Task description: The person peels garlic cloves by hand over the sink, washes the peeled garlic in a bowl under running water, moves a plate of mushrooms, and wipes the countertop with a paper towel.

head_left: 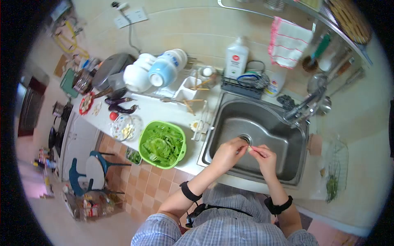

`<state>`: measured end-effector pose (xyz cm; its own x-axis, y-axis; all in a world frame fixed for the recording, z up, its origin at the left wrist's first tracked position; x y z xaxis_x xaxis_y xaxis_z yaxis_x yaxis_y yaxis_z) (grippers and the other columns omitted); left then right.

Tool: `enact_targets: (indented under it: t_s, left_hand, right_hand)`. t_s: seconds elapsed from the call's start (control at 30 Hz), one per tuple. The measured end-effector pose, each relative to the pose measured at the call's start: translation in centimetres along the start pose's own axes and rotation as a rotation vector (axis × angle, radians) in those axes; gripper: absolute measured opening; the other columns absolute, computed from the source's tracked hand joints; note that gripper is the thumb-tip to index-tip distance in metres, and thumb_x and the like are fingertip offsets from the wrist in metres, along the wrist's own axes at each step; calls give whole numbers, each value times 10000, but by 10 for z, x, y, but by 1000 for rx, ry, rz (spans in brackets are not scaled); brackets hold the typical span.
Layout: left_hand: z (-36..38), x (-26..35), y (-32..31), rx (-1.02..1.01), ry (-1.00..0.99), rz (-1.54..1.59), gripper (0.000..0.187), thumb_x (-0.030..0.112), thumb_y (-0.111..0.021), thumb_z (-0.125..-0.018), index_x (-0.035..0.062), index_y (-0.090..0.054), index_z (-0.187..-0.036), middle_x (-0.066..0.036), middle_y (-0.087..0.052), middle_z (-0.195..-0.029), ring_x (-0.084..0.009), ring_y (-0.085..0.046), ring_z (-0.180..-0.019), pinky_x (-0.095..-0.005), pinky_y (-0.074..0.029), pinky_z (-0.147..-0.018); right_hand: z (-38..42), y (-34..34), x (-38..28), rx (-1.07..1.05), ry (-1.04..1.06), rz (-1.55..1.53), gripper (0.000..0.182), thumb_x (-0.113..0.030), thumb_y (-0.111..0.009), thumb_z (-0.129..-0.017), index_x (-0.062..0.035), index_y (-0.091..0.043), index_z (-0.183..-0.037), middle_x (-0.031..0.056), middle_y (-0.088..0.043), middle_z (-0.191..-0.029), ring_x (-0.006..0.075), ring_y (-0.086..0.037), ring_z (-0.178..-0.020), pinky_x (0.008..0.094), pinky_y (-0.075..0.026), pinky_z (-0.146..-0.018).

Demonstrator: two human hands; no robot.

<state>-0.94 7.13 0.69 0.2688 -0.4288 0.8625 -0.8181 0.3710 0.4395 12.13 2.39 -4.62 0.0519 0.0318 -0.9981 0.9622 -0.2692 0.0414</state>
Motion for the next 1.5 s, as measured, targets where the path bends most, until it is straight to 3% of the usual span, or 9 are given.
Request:
enact_targets:
  t_s: [0.17, 0.3, 0.43, 0.53, 0.63, 0.67, 0.9, 1.13, 1.5]
  left_hand:
    - [24, -17, 16, 99, 39, -117, 85, 56, -558, -746, -23, -560, -780, -142, -560, -773, -275, -572, -689, -324, -464, -607]
    - [59, -22, 34, 204, 62, -220, 123, 119, -561, -752, -3, -559, -769, -143, -547, -735, -292, -557, -674, -348, -440, -599]
    - [105, -36, 63, 351, 345, -122, 126, 113, -579, -757, 1, -573, -816, -129, -566, -751, -244, -581, -687, -314, -473, -619]
    - [150, -46, 89, 504, 442, -38, 139, 115, -578, -769, 0, -589, -845, -122, -587, -781, -218, -598, -696, -291, -487, -626]
    - [197, -49, 123, 603, 471, 15, 153, 134, -591, -777, 1, -605, -852, -106, -604, -793, -202, -604, -698, -269, -493, -641]
    - [214, -56, 133, 619, 460, 27, 157, 140, -601, -773, 4, -607, -850, -101, -605, -793, -187, -604, -701, -266, -491, -638]
    - [337, -73, 235, 730, 500, 134, 147, 114, -618, -764, 16, -620, -874, -65, -607, -814, -126, -588, -742, -239, -482, -660]
    - [428, -74, 322, 933, 504, 24, 135, 60, -574, -784, -7, -603, -897, -94, -590, -828, -166, -597, -759, -251, -478, -679]
    - [477, -122, 431, 1148, 512, -188, 89, 39, -564, -787, -28, -566, -845, -104, -574, -802, -172, -598, -717, -250, -478, -634]
  right_hand:
    - [3, -28, 9, -88, -11, 70, 159, 20, -633, -716, 32, -627, -875, 41, -553, -795, 104, -535, -738, 202, -444, -669]
    - [10, -59, 40, -231, -106, -132, 147, 86, -599, -715, 62, -607, -860, 69, -545, -829, 139, -555, -774, 225, -473, -713]
    - [24, -108, 30, -431, -90, -172, 145, 105, -589, -713, 66, -603, -853, 77, -542, -843, 148, -561, -789, 231, -476, -737]
    - [46, -157, 25, -560, -224, -275, 136, 63, -610, -715, 63, -602, -851, 70, -549, -841, 136, -562, -771, 214, -462, -709]
    - [68, -206, 21, -690, -214, -299, 141, 57, -614, -712, 61, -604, -853, 77, -555, -834, 148, -573, -765, 224, -474, -705]
    - [74, -222, 21, -743, -104, -239, 148, 48, -622, -709, 59, -607, -856, 79, -561, -832, 152, -581, -756, 233, -484, -703]
    - [148, -367, -6, -1005, -95, -76, 158, 25, -642, -701, 28, -632, -859, 75, -571, -815, 134, -568, -763, 209, -474, -689]
    - [205, -479, -23, -1001, 6, -103, 165, -39, -659, -712, 8, -639, -869, 52, -565, -817, 112, -552, -767, 205, -460, -679]
    - [214, -625, -15, -1107, -8, -136, 150, -4, -620, -736, 36, -621, -880, 74, -561, -859, 146, -565, -815, 227, -484, -728]
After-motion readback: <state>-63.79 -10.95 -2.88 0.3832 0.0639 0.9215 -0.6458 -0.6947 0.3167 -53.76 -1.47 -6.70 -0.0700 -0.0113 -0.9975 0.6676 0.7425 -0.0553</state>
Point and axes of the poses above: each hand's wrist, its own z-axis away from the middle knuckle, its own y-axis out of the back of the hand, x = y × z, the point moved 9 cm from there along -z, towards the middle knuckle
